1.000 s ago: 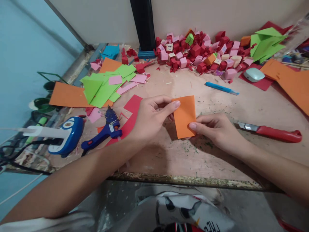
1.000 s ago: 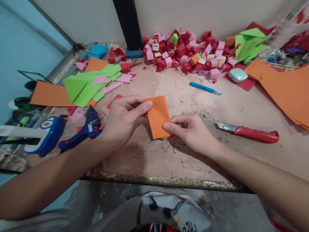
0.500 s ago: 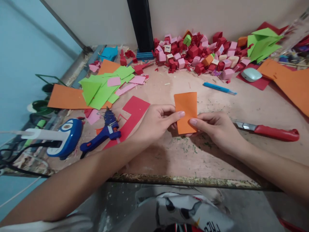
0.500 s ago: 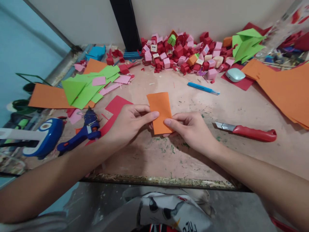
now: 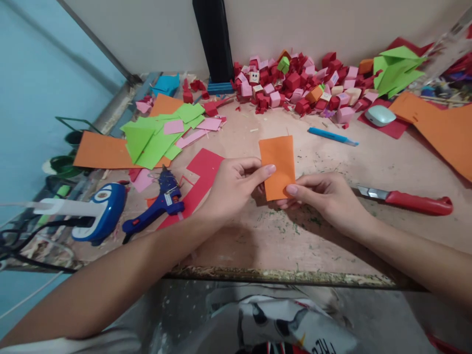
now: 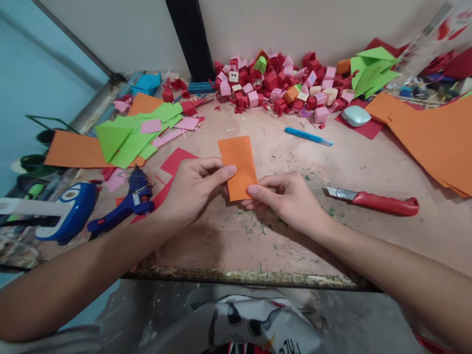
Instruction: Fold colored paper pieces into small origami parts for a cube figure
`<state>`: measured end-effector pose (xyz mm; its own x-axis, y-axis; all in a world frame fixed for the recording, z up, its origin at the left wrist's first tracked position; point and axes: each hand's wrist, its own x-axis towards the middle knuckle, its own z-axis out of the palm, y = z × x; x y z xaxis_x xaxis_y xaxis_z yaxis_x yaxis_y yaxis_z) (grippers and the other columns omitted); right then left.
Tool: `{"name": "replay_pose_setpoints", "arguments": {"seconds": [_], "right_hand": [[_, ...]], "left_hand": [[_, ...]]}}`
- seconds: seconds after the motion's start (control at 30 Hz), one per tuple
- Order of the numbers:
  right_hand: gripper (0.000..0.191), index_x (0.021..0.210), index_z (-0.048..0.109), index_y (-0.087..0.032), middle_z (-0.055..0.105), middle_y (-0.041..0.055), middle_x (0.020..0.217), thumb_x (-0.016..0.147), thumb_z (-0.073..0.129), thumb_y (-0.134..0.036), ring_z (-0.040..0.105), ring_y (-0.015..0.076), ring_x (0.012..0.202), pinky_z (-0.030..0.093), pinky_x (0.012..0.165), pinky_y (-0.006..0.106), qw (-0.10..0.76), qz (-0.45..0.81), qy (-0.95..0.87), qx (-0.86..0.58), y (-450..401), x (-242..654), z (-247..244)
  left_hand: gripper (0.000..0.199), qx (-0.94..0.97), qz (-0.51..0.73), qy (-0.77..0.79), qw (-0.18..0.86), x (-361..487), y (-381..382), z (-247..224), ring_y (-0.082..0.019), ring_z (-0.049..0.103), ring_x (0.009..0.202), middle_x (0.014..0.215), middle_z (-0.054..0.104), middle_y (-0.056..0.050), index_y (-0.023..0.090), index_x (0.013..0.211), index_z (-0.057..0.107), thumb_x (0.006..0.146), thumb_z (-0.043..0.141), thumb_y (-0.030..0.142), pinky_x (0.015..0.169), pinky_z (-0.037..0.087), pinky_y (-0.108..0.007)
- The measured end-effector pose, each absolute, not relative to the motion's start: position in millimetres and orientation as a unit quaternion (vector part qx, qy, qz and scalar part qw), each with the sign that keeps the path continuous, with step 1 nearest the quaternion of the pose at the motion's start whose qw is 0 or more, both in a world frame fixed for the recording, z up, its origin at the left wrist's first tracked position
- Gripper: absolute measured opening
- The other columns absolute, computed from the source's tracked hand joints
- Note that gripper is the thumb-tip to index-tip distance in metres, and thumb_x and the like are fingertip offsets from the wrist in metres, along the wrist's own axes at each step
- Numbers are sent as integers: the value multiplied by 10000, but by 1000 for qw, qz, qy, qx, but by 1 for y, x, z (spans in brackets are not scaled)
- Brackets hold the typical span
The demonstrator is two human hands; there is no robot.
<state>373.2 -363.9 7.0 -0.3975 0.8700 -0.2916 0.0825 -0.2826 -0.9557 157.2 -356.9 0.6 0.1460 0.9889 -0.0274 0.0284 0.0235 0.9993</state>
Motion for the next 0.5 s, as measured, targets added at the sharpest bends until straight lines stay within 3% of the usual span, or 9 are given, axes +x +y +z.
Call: {"name": "replay_pose_setpoints", "arguments": {"seconds": [0.5], "right_hand": [[380,725,789,-165,763,67,679,936,779,-481,623,120,559,504,552,253,279,623,-576,-450,-363,375,7]], "left_hand": [[312,527,464,481,525,153,-356,-3,-143,654,694,813,734,-44,163,806,761,912,800,453,644,538,-253]]}}
